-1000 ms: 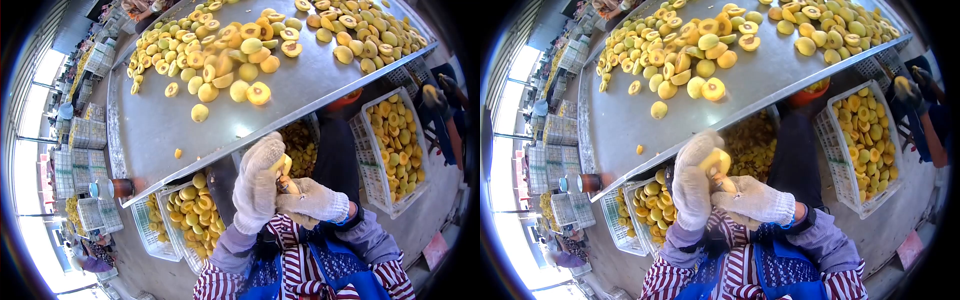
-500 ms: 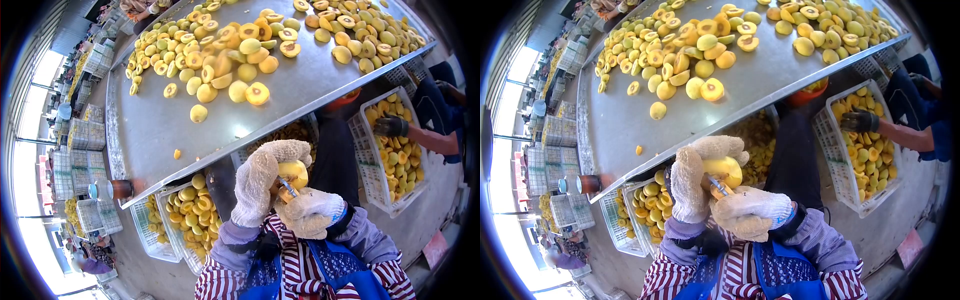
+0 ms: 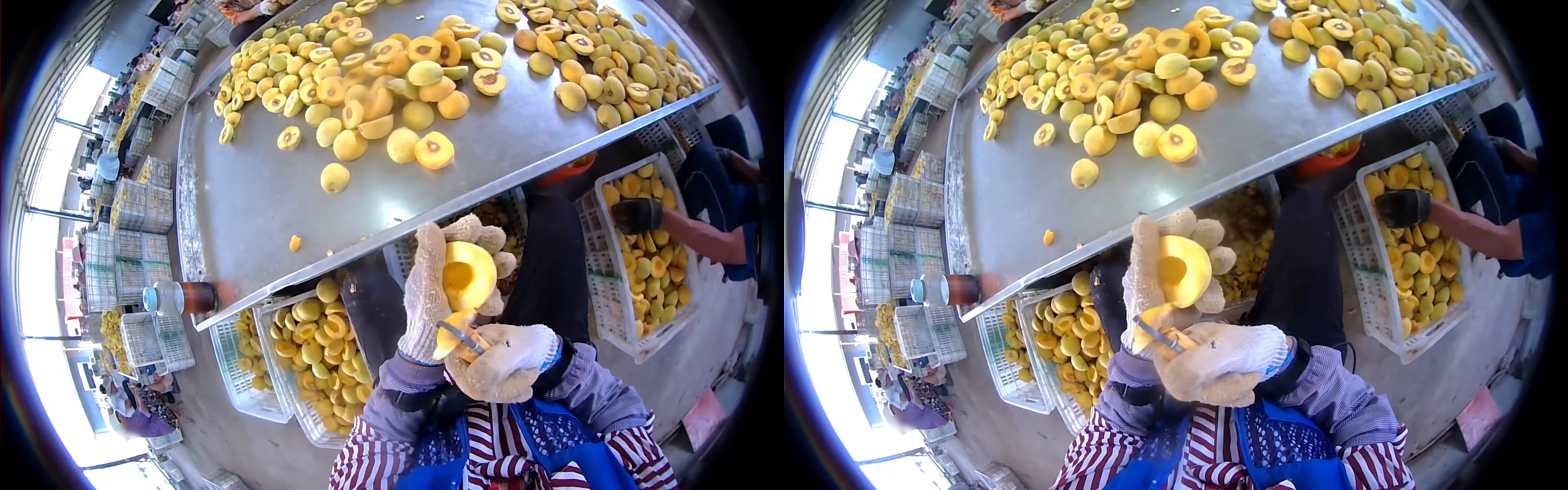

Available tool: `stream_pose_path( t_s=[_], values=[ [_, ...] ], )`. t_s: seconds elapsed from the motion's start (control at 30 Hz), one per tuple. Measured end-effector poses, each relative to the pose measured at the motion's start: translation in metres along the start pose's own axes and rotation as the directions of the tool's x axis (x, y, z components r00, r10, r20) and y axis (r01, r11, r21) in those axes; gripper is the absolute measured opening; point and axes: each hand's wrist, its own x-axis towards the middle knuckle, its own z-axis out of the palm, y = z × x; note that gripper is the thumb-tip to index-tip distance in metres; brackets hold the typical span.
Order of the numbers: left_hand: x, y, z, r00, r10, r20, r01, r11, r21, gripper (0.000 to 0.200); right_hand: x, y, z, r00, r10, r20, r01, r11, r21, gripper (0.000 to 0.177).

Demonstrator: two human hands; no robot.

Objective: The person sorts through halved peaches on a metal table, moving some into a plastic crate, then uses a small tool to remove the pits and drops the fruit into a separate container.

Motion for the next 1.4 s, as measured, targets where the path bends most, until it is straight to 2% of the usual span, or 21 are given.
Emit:
stream_pose_path(
  t_s=[0.07,0.13,0.17,0.23,0.27,0.3,0.33,0.4,0.47,0.53,0.57,0.63,0.73,0.77,0.8,0.87,1.03,1.17,1.27,1.37,1.4],
  values=[
    [0.002,0.004,-0.015,0.973,0.218,-0.076,-0.193,0.948,0.252,0.063,-0.013,-0.01,0.027,0.924,-0.141,-0.355,-0.046,0.882,-0.469,0.025],
    [-0.002,0.016,-0.053,0.899,0.398,-0.185,-0.322,0.885,0.337,0.065,-0.025,-0.006,0.019,0.86,-0.225,-0.458,0.01,0.904,-0.427,0.026],
    [-0.012,0.022,-0.068,0.763,0.621,-0.178,-0.378,0.652,0.657,0.058,-0.026,-0.006,0.026,0.823,-0.26,-0.506,-0.012,0.881,-0.473,0.026],
    [-0.03,0.042,-0.148,0.582,0.75,-0.314,-0.3,0.557,0.775,0.04,-0.029,-0.009,0.036,0.71,-0.338,-0.618,-0.106,0.816,-0.568,0.025],
    [-0.04,0.054,-0.176,0.544,0.724,-0.425,-0.08,0.549,0.832,0.035,-0.03,-0.013,0.035,0.695,-0.34,-0.634,-0.104,0.824,-0.556,0.025],
    [-0.049,0.062,-0.202,0.578,0.756,-0.307,0.24,0.202,0.949,0.031,-0.03,-0.016,0.03,0.68,-0.34,-0.649,-0.101,0.834,-0.543,0.024],
    [-0.063,0.062,-0.222,0.667,0.738,-0.103,0.455,-0.295,0.84,0.03,-0.029,-0.019,0.027,0.667,-0.339,-0.663,-0.098,0.842,-0.53,0.024],
    [-0.052,0.063,-0.207,0.591,0.807,0.001,0.428,-0.315,0.847,0.033,-0.018,-0.025,0.027,0.653,-0.312,-0.69,-0.221,0.793,-0.568,0.026],
    [-0.027,0.07,-0.171,0.643,0.763,-0.07,0.204,-0.082,0.975,0.033,-0.011,-0.029,0.023,0.626,-0.317,-0.713,-0.273,0.767,-0.581,0.026],
    [0.015,0.077,-0.148,0.688,0.709,0.153,0.013,-0.223,0.975,0.036,-0.014,-0.032,0.022,0.62,-0.355,-0.7,-0.229,0.771,-0.594,0.026],
    [0.038,0.083,-0.127,0.677,0.66,0.326,-0.013,-0.432,0.902,0.039,-0.018,-0.034,0.023,0.612,-0.388,-0.689,-0.205,0.764,-0.612,0.025],
    [0.084,0.091,-0.092,0.704,0.564,0.432,-0.152,-0.475,0.867,0.042,-0.033,-0.039,0.013,0.633,-0.416,-0.653,-0.1,0.792,-0.602,0.024],
    [0.16,0.101,-0.044,0.718,0.4,0.569,-0.291,-0.57,0.768,0.043,-0.05,-0.048,0.011,0.434,-0.535,-0.725,-0.121,0.763,-0.635,0.034],
    [0.182,0.104,-0.026,0.715,0.341,0.611,-0.346,-0.586,0.733,0.045,-0.06,-0.049,0.003,0.465,-0.548,-0.695,-0.05,0.768,-0.639,0.034],
    [0.215,0.097,-0.027,0.629,0.362,0.688,-0.413,-0.595,0.69,0.046,-0.062,-0.052,0.004,0.417,-0.561,-0.715,-0.064,0.767,-0.639,0.033],
    [0.266,0.098,-0.007,0.658,0.306,0.688,-0.378,-0.656,0.653,0.054,-0.067,-0.058,0.006,0.316,-0.58,-0.75,-0.095,0.768,-0.634,0.033],
    [0.337,0.09,0.007,0.721,0.355,0.595,-0.098,-0.798,0.595,0.061,-0.074,-0.073,-0.004,0.296,-0.556,-0.777,-0.054,0.802,-0.594,0.031],
    [0.317,0.102,0.019,0.929,0.14,0.344,-0.203,-0.584,0.786,0.06,-0.078,-0.079,-0.004,0.263,-0.565,-0.782,-0.054,0.801,-0.596,0.032],
    [0.295,0.084,-0.021,0.873,0.137,0.468,-0.373,-0.43,0.822,0.055,-0.074,-0.084,-0.001,0.26,-0.576,-0.775,-0.078,0.788,-0.611,0.028],
    [0.252,0.073,-0.031,0.898,0.13,0.421,-0.327,-0.443,0.835,0.053,-0.061,-0.081,0.009,0.232,-0.606,-0.761,-0.108,0.762,-0.639,0.026],
    [0.24,0.068,-0.038,0.92,0.149,0.363,-0.303,-0.316,0.899,0.053,-0.059,-0.077,0.009,0.245,-0.627,-0.74,-0.078,0.747,-0.66,0.026]
  ],
)
